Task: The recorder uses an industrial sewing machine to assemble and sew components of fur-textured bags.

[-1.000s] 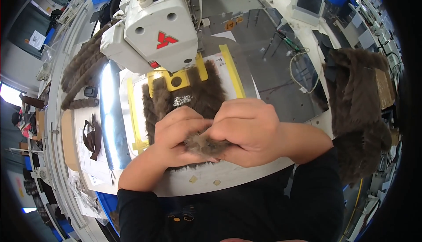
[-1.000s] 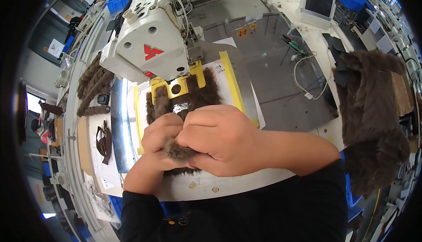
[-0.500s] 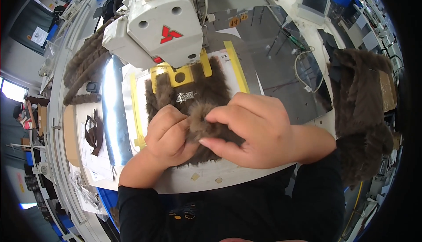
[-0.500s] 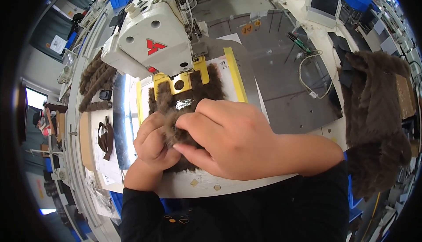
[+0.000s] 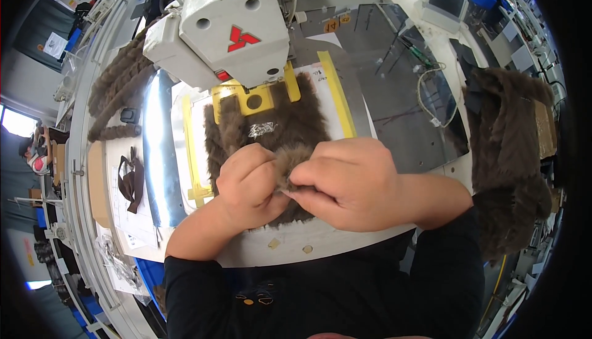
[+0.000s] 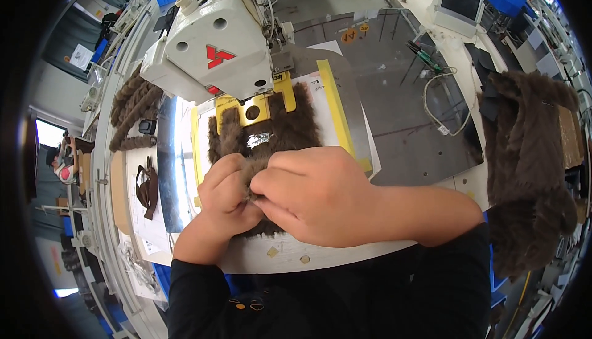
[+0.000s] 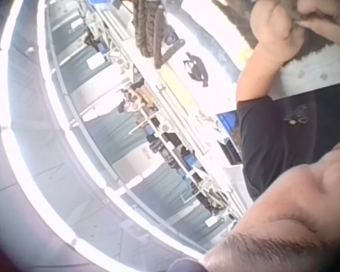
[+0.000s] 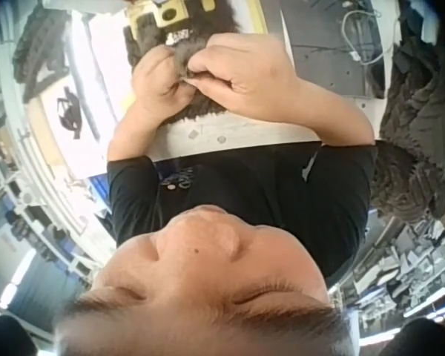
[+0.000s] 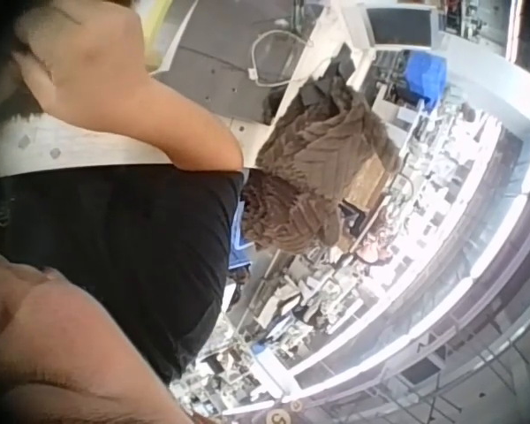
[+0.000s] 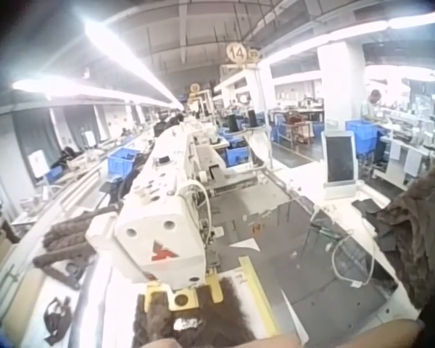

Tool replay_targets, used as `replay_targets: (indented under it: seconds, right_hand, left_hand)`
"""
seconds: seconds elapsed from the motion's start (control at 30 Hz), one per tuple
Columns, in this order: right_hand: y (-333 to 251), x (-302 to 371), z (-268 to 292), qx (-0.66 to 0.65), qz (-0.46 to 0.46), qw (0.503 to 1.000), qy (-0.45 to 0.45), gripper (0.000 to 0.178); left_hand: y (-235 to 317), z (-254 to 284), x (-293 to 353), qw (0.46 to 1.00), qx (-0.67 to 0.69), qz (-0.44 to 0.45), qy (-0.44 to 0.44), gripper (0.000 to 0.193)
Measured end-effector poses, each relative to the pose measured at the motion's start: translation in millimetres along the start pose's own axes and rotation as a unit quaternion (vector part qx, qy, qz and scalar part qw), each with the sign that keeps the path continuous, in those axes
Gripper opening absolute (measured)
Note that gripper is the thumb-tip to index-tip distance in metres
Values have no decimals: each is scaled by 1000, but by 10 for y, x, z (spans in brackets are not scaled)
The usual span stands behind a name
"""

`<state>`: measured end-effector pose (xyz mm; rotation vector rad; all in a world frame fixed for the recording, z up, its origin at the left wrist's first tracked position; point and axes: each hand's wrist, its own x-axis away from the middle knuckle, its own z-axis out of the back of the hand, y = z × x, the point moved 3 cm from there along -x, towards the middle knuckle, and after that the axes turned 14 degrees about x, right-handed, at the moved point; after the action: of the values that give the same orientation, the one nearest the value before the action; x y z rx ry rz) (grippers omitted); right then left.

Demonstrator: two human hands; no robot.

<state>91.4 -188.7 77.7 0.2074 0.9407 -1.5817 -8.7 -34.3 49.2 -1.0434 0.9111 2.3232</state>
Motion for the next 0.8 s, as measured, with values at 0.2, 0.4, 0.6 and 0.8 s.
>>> replay_targets:
  seconds: [0.2, 0.4, 0.6, 0.8]
  right_hand:
    - [-30, -178, 63, -123, -119, 984, 41, 27]
    - [39, -26, -57, -120, -96, 988, -25, 26]
    - [112, -56, -4, -166, -86, 982, -3, 23]
    - [347, -162, 111, -168, -110, 980, -7, 18]
  left_hand:
    - [-115, 80, 96, 987, 142, 73, -2, 35]
    - [-101, 16, 95, 969, 213, 124, 20, 26]
    - [-127, -36, 24, 932, 299, 201, -40, 26]
    - [-190, -109, 13, 911, 336, 239, -14, 25]
